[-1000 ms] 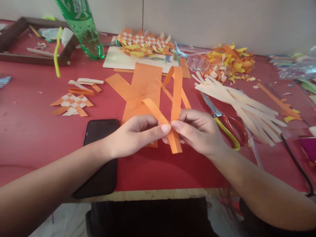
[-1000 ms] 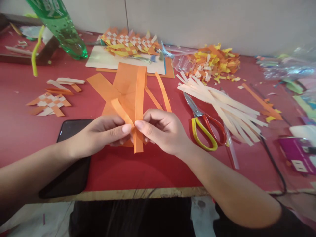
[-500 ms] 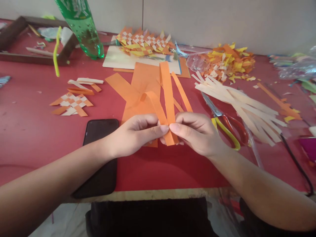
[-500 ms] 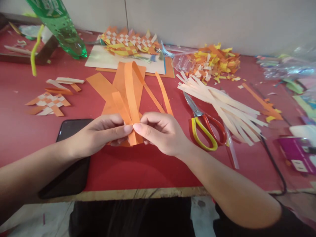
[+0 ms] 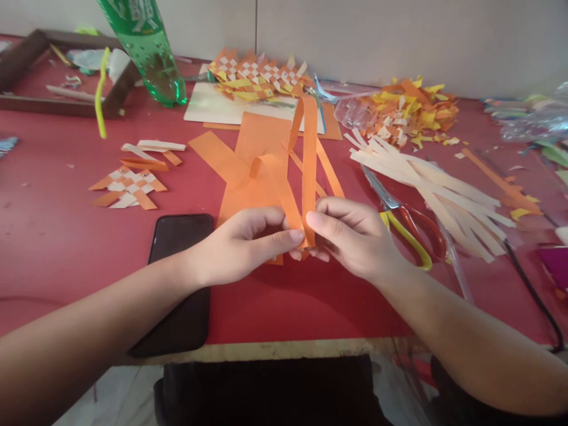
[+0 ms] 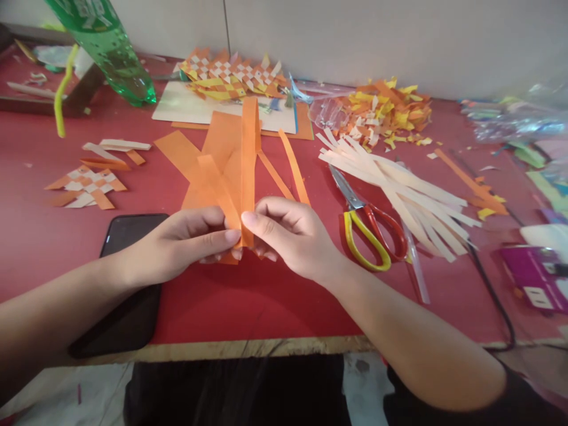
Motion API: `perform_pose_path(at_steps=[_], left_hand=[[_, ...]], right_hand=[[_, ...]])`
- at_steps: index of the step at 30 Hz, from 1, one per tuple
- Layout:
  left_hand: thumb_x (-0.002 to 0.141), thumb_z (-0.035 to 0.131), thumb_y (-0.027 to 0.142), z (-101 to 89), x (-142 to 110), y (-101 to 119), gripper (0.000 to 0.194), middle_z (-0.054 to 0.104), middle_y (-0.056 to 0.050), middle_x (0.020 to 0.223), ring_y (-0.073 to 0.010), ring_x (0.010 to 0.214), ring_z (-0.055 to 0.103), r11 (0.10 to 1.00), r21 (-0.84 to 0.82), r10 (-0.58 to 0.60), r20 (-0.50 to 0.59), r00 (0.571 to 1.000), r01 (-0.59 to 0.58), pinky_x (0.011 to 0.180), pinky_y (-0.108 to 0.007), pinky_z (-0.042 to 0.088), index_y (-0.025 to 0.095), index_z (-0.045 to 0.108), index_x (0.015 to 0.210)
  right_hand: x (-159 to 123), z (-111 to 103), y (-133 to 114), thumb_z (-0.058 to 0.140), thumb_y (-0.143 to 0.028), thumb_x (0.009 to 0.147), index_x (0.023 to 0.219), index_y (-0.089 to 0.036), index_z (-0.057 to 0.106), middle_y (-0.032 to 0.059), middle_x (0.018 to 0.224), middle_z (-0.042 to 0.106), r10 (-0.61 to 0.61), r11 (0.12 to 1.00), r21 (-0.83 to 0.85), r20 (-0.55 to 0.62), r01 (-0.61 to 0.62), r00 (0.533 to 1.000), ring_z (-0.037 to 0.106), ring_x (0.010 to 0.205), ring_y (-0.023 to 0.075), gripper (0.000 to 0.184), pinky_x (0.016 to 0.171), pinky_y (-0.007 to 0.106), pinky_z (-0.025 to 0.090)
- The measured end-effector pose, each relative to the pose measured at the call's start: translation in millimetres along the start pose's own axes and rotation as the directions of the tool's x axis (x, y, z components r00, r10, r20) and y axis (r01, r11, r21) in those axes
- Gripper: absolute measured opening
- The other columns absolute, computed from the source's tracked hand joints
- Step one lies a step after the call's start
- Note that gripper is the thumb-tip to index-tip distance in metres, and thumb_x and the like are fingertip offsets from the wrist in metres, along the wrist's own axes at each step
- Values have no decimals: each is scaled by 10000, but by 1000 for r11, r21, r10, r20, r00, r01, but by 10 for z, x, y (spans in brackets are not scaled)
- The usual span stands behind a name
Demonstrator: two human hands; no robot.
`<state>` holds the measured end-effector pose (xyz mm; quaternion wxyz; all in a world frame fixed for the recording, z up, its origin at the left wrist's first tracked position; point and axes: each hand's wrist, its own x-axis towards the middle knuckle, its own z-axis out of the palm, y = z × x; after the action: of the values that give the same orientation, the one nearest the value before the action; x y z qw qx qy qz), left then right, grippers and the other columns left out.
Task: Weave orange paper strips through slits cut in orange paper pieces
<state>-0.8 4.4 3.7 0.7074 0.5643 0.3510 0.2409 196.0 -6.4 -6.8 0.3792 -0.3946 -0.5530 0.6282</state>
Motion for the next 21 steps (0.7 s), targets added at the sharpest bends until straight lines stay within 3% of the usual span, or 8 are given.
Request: perform_pose_path(at_steps=[4, 14, 17, 21], left_hand=[[913, 590, 220, 7, 17, 13, 204, 611, 26, 655, -58, 537, 465, 999, -18, 28, -19, 999, -29, 501, -192, 347, 145, 595, 722], [879, 654, 347, -16, 24, -46, 242, 613, 18, 735, -52, 555, 436, 973, -230, -50, -81, 995, 30, 482, -164, 320, 155, 588, 748], [879, 659, 366, -29, 22, -47, 264, 582, 29, 678, -51, 537, 429, 991, -130, -24, -119, 993, 8, 471, -167, 317, 156, 602, 730], [874, 670, 381, -10, 19, -24, 264, 617, 19, 680, -59, 546, 475, 997, 34, 72, -47, 996, -70, 484, -183, 357, 150, 635, 751]], right_hand=[[-11, 4, -19, 664, -350, 888, 680, -167, 577, -3, 583, 607, 48, 999, -20, 13, -47, 999, 550, 502, 89, 290, 426, 195, 408], [7, 6, 13, 659, -310, 898, 679, -188, 573, -18, 604, 605, -103, 995, 8, -117, 104, 988, 525, 490, 75, 264, 416, 201, 394], [15, -35, 20, 672, -311, 890, 684, -198, 587, -18, 607, 609, -106, 993, 43, -151, 114, 983, 522, 489, 80, 250, 404, 204, 374], [7, -33, 10, 683, -335, 879, 682, -188, 597, -22, 568, 599, -19, 999, 27, -36, 20, 999, 519, 477, 78, 261, 415, 200, 386]])
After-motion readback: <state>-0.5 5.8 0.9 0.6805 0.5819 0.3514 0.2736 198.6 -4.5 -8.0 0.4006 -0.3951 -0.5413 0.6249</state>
